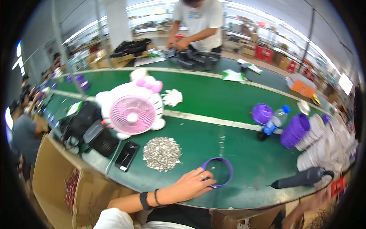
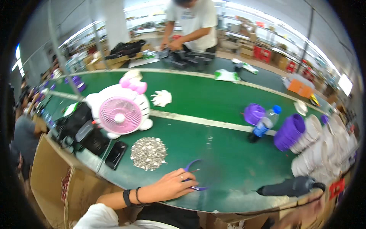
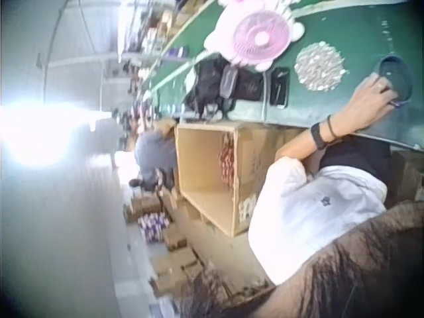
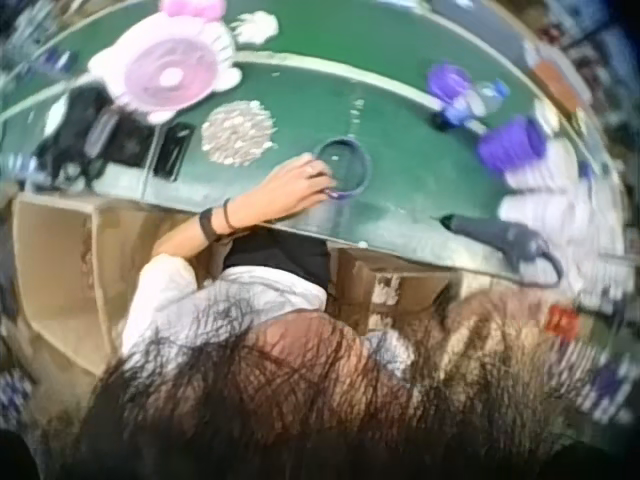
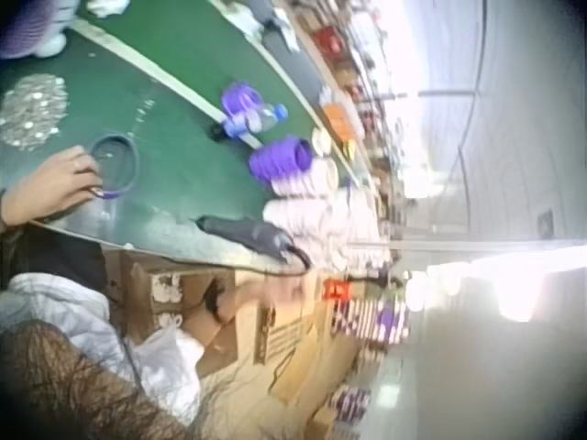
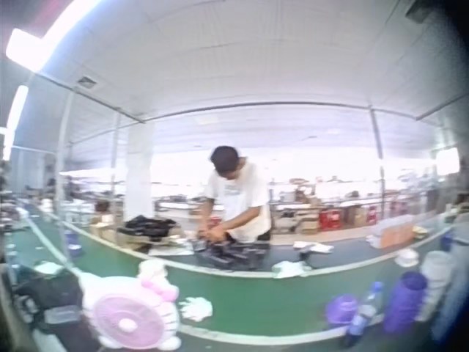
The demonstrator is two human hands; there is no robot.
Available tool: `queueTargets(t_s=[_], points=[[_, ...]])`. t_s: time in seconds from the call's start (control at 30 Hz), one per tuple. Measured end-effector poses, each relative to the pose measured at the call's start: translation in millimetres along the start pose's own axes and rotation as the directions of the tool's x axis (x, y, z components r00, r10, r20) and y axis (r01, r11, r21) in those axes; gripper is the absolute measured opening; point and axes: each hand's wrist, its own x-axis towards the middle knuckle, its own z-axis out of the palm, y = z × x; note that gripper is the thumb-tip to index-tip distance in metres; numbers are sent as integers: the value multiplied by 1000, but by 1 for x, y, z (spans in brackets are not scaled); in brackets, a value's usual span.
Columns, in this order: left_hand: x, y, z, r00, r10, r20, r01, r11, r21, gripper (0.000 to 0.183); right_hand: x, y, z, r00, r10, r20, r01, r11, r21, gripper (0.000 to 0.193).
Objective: The person assembles small portable fans at a factory workstation. They use a handheld electric screwdriver to fasten screws into purple plastic fan housings, attach white fan blades, and connect red and white wires to the internal components. The person handles multiple fan units sequentially, placing finished parts into a cardboard box.
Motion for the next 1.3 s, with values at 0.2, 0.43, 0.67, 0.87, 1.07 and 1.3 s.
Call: queueTargets(t_s=[0.2,0.43,0.67,0.87,1.07,1.3], points=[[62,-45,-44,993,-42,115,21,983,181,20,-117,-92,-36,994,-21,109,-12,958,287,64],[154,-240,-29,722,-634,-277,674,554,489,31,-124,-166,61,933,149,326,-176,983,55,84],[131,-348,-18,679,-497,-540,714,274,645,12,-109,-142,69,933,198,301,-213,977,19,84],[152,-295,-46,801,-294,-522,598,440,670,11,-92,-119,74,958,151,244,-201,960,194,62],[128,-74,-83,958,-273,-91,286,866,411,8,-41,-98,70,856,90,509,-241,941,238,57],[-15,96,-51,892,124,435,-54,984,-170,15,-28,-94,32,800,195,567,-326,935,138,38]])
